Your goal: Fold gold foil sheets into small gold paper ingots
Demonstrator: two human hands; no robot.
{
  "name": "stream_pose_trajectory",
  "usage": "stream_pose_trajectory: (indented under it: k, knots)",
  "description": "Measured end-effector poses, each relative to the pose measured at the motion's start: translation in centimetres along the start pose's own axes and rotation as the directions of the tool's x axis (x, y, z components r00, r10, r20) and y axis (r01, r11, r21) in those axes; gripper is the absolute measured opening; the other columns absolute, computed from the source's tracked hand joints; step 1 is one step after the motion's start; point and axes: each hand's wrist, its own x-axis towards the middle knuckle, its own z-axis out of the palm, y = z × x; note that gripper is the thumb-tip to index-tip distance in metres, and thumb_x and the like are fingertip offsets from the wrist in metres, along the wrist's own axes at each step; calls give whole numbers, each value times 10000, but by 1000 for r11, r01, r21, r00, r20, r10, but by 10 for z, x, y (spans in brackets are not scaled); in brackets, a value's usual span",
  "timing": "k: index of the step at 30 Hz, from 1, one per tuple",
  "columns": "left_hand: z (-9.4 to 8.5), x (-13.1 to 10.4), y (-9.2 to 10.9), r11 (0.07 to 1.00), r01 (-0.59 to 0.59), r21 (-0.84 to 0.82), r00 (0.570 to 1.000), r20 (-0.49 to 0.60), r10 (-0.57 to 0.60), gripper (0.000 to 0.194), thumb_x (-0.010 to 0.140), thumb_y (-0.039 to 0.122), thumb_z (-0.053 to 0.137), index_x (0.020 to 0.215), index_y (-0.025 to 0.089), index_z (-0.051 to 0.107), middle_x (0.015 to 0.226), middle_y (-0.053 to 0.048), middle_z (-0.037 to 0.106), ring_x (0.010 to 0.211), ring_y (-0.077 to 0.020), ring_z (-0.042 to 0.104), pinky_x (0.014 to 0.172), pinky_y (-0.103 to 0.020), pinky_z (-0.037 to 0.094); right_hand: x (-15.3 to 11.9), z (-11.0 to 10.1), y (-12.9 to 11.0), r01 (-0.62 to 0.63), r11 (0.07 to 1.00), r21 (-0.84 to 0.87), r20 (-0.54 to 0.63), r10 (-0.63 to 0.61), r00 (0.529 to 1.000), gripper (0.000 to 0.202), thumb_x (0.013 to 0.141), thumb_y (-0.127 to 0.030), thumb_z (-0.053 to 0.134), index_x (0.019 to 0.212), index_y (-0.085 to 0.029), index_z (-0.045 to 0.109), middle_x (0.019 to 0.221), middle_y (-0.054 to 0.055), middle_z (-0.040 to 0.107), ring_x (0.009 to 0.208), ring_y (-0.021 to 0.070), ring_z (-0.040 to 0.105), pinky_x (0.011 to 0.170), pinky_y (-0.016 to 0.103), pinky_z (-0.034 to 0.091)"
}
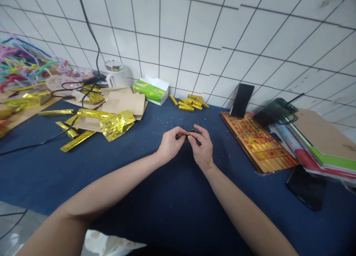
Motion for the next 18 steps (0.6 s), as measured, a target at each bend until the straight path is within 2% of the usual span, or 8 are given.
stream_pose_trajectory:
  k: [4, 10, 14, 16, 18]
  knots:
    - [1, 2, -2, 997, 35, -73, 999, -1, -35, 154, 711, 132, 502, 806, 159, 620, 716, -10, 623, 648, -110, 561, 635, -237, 450, 0, 0, 1, 17, 995, 94, 48, -21, 999, 175, 809, -206, 488, 924, -210, 620, 1081, 81, 564, 1043, 188, 505, 916, 401, 398]
    - [2, 3, 1, 980, 114, -165, 993, 53, -107, 150, 691, 125, 491, 752, 139, 627, 614, 3, 583, 540, -88, 509, 539, -214, 420, 2, 1, 6, -82, 983, 165, 13, 81, 997, 109, 778, -228, 533, 868, -205, 589, 999, 66, 604, 965, 191, 546, 866, 394, 423]
    - [1, 3, 3, 925, 182, -334, 980, 139, -143, 117, 690, 163, 516, 754, 131, 609, 603, 12, 562, 515, -76, 490, 503, -201, 413, 2, 1, 7, -157, 972, 174, 79, 145, 986, 139, 794, -274, 502, 854, -212, 611, 851, 36, 632, 821, 184, 580, 771, 363, 457]
    - [2, 2, 4, 914, 202, -352, 974, 170, -150, 116, 683, 205, 560, 759, 128, 603, 625, 9, 567, 529, -75, 489, 504, -197, 411, 2, 1, 6, -179, 970, 163, 100, 164, 981, 142, 790, -287, 502, 824, -213, 619, 779, 22, 626, 745, 174, 578, 713, 336, 463]
    - [2, 3, 4, 924, 196, -327, 976, 158, -152, 127, 660, 234, 607, 730, 129, 594, 608, 17, 553, 520, -67, 470, 490, -187, 393, 2, 0, 5, -180, 971, 159, 111, 164, 980, 135, 783, -292, 509, 783, -213, 618, 741, 14, 616, 708, 167, 570, 677, 318, 461]
